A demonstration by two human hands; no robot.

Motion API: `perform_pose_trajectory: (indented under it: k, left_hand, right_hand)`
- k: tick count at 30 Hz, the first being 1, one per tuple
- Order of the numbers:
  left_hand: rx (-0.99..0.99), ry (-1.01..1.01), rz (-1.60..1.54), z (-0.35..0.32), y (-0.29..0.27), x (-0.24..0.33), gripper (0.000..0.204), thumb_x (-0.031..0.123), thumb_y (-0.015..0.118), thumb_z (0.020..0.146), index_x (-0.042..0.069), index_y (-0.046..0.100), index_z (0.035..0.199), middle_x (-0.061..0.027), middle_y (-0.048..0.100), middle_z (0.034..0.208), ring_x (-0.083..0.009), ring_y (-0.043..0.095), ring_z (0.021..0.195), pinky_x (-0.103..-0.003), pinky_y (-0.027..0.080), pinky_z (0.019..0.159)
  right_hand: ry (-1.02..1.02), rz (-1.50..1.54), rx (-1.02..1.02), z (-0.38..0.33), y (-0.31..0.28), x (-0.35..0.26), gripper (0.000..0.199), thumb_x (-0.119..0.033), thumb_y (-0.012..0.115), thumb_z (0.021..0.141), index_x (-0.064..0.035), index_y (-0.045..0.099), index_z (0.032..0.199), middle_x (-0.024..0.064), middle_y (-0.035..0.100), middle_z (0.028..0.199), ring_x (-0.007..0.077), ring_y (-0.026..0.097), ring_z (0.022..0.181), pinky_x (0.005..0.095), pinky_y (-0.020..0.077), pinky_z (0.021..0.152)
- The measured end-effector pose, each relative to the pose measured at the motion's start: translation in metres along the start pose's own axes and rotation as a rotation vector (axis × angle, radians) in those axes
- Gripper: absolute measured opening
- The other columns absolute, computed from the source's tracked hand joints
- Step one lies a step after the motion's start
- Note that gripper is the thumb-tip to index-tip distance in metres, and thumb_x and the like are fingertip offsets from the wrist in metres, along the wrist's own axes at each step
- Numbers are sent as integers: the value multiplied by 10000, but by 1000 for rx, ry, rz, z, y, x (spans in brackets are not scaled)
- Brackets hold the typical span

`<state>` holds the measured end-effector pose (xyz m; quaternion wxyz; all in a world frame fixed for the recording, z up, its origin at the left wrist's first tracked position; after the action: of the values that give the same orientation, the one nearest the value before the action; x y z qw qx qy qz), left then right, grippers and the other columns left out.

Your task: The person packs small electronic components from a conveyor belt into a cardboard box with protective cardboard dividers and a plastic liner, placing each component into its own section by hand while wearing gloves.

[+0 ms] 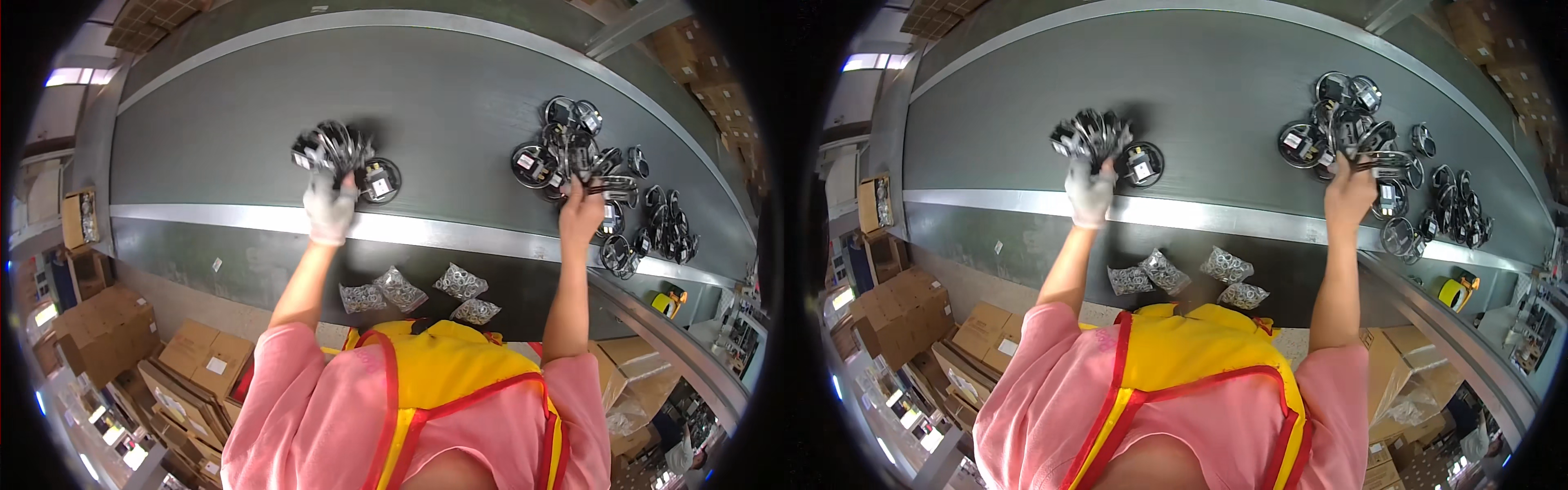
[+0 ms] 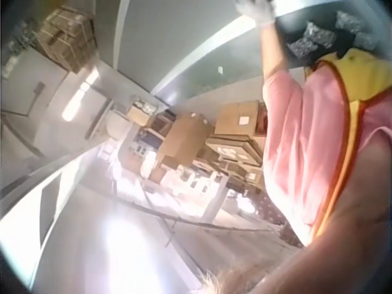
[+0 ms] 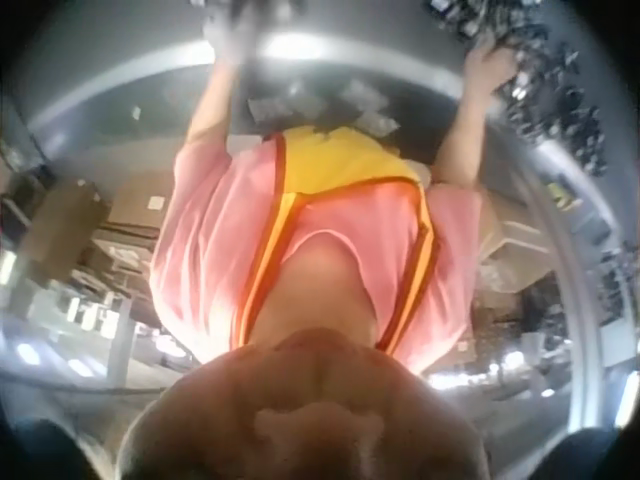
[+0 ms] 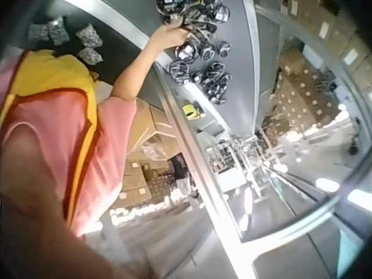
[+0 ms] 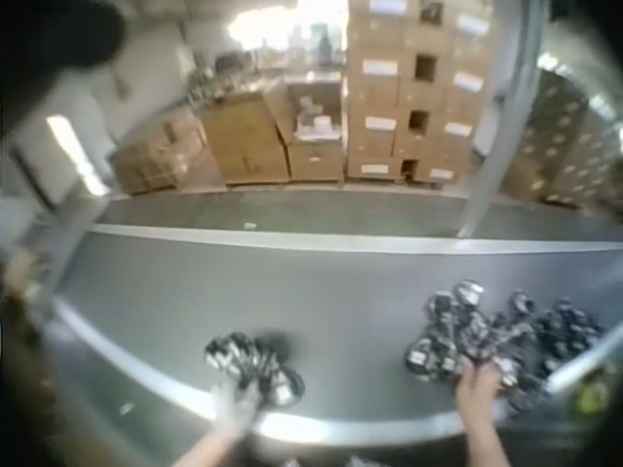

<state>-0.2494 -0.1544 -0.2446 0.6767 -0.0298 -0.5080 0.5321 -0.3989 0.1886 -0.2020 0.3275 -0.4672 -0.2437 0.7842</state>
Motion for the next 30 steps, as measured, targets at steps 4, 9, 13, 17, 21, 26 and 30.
perform_pose_trajectory:
  k: [4, 9, 13, 17, 21, 26, 30]
  left_hand:
    - [-125, 562, 259, -36, -5, -22, 413, 82, 664, 601, 72, 566, 1001, -147, 587, 894, -338, 583, 734, -424, 479, 610]
    - [-351, 572, 95, -13, -15, -1, 441, 45, 661, 573, 61, 557, 1001, -126, 596, 910, -324, 589, 751, -409, 495, 615]
    - [-420, 620, 262, -26, -13, -27, 351, 30, 631, 589, 99, 598, 931, -86, 620, 863, -278, 606, 712, -360, 501, 568]
    - [-380, 607, 160, -27, -8, -28, 323, 27, 646, 557, 107, 617, 868, -69, 623, 839, -262, 607, 692, -360, 505, 570]
    - [-356, 607, 137, -27, -9, -24, 284, 22, 639, 562, 99, 622, 834, -74, 624, 832, -261, 611, 700, -350, 510, 583]
    - [-405, 654, 165, -13, -10, -15, 374, 36, 626, 585, 126, 619, 947, -74, 624, 932, -275, 606, 813, -377, 507, 682]
    - [-239, 676, 115, -8, -3, -20, 317, 4, 636, 623, 110, 620, 922, -116, 613, 944, -326, 588, 863, -406, 486, 733]
  right_hand:
    - [62, -190, -98, -25, 24, 6, 111, -73, 529, 845, 9, 537, 920, 150, 622, 704, 295, 621, 620, 382, 457, 541]
    - [571, 827, -287, -77, 54, -32, 173, -139, 473, 899, 11, 466, 986, 95, 551, 761, 192, 598, 542, 241, 511, 473]
    - [748, 1093, -198, -57, 40, -40, 140, -119, 477, 897, -4, 454, 974, 89, 551, 771, 173, 594, 558, 249, 507, 467]
    - [441, 924, -141, -49, 54, -40, 208, -167, 538, 865, -6, 482, 985, 102, 566, 765, 206, 608, 622, 275, 505, 527]
    - [-292, 44, -495, -58, 77, -39, 452, -277, 666, 730, -41, 511, 1083, 150, 589, 847, 296, 598, 684, 371, 492, 600]
    - [-432, 23, -416, -55, 105, -54, 386, -276, 695, 698, -45, 561, 977, 165, 607, 824, 351, 586, 643, 419, 488, 594]
    - [220, 445, -419, -37, 69, -74, 241, -166, 671, 741, -36, 545, 900, 98, 615, 766, 235, 592, 552, 319, 472, 478]
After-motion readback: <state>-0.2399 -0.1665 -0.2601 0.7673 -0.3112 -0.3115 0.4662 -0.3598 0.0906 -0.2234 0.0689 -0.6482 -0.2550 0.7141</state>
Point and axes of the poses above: each hand's wrist, its own z-axis towards the middle knuckle, its own y-axis out of the palm, x = y × z, the point moved 1 cm from there along z, towards the middle knuckle
